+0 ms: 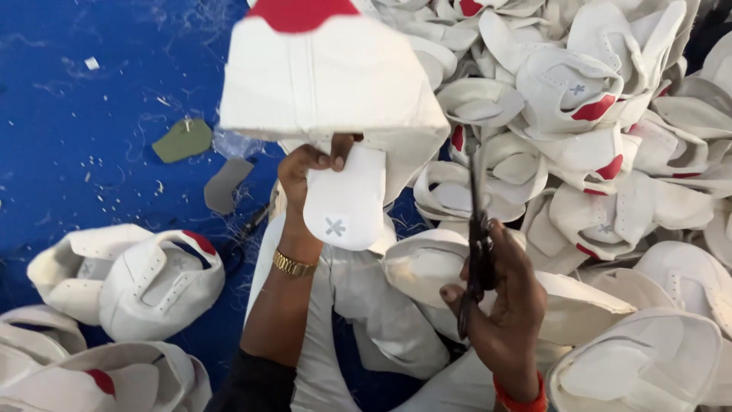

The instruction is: The person trims excess threads and material from white shoe uppers using scissors.

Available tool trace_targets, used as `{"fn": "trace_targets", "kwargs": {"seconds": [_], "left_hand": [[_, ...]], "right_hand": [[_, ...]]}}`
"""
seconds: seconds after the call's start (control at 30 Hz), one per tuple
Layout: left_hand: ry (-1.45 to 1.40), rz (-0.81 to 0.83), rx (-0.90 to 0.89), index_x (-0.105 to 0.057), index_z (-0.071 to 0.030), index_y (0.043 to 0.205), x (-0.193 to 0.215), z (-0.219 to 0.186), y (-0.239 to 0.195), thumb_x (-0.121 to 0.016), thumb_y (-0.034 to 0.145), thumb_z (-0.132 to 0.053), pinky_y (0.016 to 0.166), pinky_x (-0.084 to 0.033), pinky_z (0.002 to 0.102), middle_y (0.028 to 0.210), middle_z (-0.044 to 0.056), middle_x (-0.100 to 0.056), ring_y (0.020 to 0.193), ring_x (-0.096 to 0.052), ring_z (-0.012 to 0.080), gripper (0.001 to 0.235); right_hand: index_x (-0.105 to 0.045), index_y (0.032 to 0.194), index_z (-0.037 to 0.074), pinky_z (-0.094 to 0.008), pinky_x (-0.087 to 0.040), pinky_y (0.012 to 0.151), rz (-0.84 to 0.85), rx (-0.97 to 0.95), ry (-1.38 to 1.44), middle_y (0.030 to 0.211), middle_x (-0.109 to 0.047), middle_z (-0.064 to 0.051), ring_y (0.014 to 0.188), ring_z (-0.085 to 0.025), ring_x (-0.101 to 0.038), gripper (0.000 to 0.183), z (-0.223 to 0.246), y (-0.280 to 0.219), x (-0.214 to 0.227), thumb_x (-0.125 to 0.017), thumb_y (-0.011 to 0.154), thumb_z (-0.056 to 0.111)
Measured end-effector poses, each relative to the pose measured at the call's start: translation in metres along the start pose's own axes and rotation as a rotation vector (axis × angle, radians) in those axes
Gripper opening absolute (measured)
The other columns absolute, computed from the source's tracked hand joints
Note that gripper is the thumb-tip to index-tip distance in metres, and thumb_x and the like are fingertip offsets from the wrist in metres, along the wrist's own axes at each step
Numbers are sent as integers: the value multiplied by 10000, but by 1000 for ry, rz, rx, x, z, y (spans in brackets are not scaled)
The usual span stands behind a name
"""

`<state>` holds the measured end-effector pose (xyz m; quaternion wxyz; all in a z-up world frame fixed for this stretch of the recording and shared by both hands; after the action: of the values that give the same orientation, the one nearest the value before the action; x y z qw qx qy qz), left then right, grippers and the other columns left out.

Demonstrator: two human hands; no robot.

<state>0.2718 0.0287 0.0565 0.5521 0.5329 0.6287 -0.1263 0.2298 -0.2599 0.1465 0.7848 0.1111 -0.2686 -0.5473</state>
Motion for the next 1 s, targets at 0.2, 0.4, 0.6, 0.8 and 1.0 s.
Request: {"fn": "trace_targets", "kwargs": {"seconds": [0.2,0.4,0.6,0.8,1.0], "left_hand": [[-85,-58,7,-653,-17,865,74,11,-2,-565,984,-45,822,-574,347,843,97,-638,811,-647,228,151],[222,82,-114,-593,2,1142,90,3,-8,-550,1102,-179,813,-625,342,1066,162,-660,929,-697,227,190],[560,78,-168,-434,-6,1412,96,-1,-17,-508,1127,-303,803,-660,349,1317,223,-614,1080,-711,228,418],[706,58,-189,-344,0,1581,96,0,-23,-506,1131,-366,800,-679,358,1465,261,-593,1165,-727,230,602],[225,-1,-92,-430,91,1512,97,5,-9,-637,1051,-241,828,-654,377,1344,255,-653,1075,-762,240,604]], "right_hand": [[-470,1517,-1,-255,-518,775,88,-30,-3,994,-682,-50,862,-105,-628,865,3,-3,2,-865,750,55],[-481,1501,6,-259,-547,732,159,-47,-20,949,-692,-50,811,-106,-645,894,0,1,0,-874,698,15],[-503,1488,76,-271,-554,678,188,70,-182,915,-718,-49,746,-110,-677,853,12,5,6,-840,711,-27],[-506,1488,106,-246,-507,527,173,-27,-234,853,-722,-33,614,-77,-647,793,8,7,9,-787,767,-69],[-475,1529,96,-242,-499,512,132,-95,-100,806,-698,-40,576,-88,-603,809,-8,0,-4,-768,799,-95]]}}
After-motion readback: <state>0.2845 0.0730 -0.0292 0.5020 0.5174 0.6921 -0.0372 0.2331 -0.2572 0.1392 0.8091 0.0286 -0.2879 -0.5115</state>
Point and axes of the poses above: each hand's wrist, its own y-axis towards the middle knuckle, its own x-axis out of the back of the hand, z = x × y, the point moved 7 cm from there along y, towards the middle knuckle
